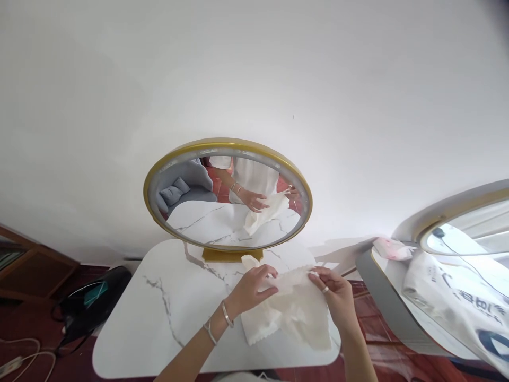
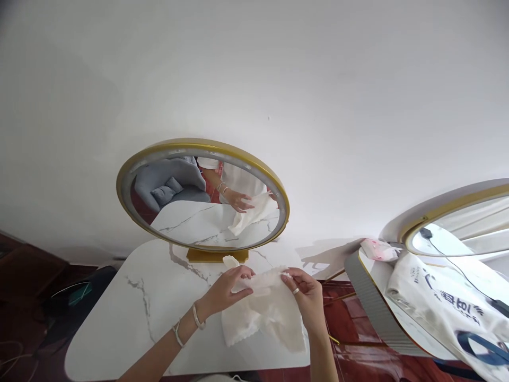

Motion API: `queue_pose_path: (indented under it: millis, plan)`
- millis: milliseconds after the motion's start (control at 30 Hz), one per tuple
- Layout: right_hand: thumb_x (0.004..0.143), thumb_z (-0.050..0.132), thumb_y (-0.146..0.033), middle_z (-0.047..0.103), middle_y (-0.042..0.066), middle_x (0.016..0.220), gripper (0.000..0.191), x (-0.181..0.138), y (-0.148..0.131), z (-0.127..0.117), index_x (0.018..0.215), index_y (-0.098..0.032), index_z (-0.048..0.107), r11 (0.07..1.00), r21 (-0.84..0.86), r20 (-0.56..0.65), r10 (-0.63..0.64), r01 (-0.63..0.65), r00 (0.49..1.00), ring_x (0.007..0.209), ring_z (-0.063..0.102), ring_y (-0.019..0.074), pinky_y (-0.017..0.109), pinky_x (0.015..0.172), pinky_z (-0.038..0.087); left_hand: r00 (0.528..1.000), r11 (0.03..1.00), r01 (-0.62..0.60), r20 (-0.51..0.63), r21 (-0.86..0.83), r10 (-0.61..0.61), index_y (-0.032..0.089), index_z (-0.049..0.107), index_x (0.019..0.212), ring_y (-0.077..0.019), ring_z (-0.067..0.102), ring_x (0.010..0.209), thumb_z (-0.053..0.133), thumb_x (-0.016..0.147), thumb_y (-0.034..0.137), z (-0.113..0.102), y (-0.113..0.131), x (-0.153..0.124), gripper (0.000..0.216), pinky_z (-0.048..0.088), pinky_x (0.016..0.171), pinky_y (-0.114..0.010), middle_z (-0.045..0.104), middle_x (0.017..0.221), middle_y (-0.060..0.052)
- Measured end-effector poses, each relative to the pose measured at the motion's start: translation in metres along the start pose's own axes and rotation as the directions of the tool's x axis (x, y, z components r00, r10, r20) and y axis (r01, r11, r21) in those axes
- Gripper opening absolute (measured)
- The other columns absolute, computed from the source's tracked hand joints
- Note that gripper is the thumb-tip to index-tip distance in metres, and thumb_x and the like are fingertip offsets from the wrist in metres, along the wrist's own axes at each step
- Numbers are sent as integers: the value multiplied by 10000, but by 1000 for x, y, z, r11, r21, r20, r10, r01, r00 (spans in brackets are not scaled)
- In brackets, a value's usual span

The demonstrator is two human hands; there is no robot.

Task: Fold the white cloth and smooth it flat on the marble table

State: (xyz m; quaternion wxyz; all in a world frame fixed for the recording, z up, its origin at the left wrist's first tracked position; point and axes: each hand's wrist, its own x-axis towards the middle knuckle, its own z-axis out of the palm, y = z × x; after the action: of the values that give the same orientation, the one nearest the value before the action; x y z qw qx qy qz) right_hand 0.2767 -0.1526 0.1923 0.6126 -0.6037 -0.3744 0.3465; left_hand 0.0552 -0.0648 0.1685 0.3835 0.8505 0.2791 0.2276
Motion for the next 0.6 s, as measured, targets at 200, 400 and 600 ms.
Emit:
queue_pose_path:
  millis: [200,400,600]
  plan:
    - [621,812,-392,714,66,800,228,-2,-7,-15,724,-207,726,994,-41,-113,-108,104,988,817,665,214,305,718,555,997,968,-81,33,237,76,230,624,992,-198,618,910,429,954,371,1,-11,-25,244,448,862,-369,676,997,-60]
    - [560,839,-377,720,84,808,240,-7,-12,-38,681,-201,730,984,-111,-193,-156,137,969,745,672,219,296,642,567,993,982,117,-16,145,-116,222,653,792,-170,622,753,474,927,451,-12,-24,-58,321,485,734,-293,670,788,-20]
    - [569,827,-374,702,97,829,215,-38,-33,-86,621,-215,693,978,-187,-164,-118,87,979,724,679,235,260,549,551,968,973,231,-102,21,-228,235,639,648,-157,620,682,546,869,446,-72,20,-88,320,503,649,-249,670,751,-11]
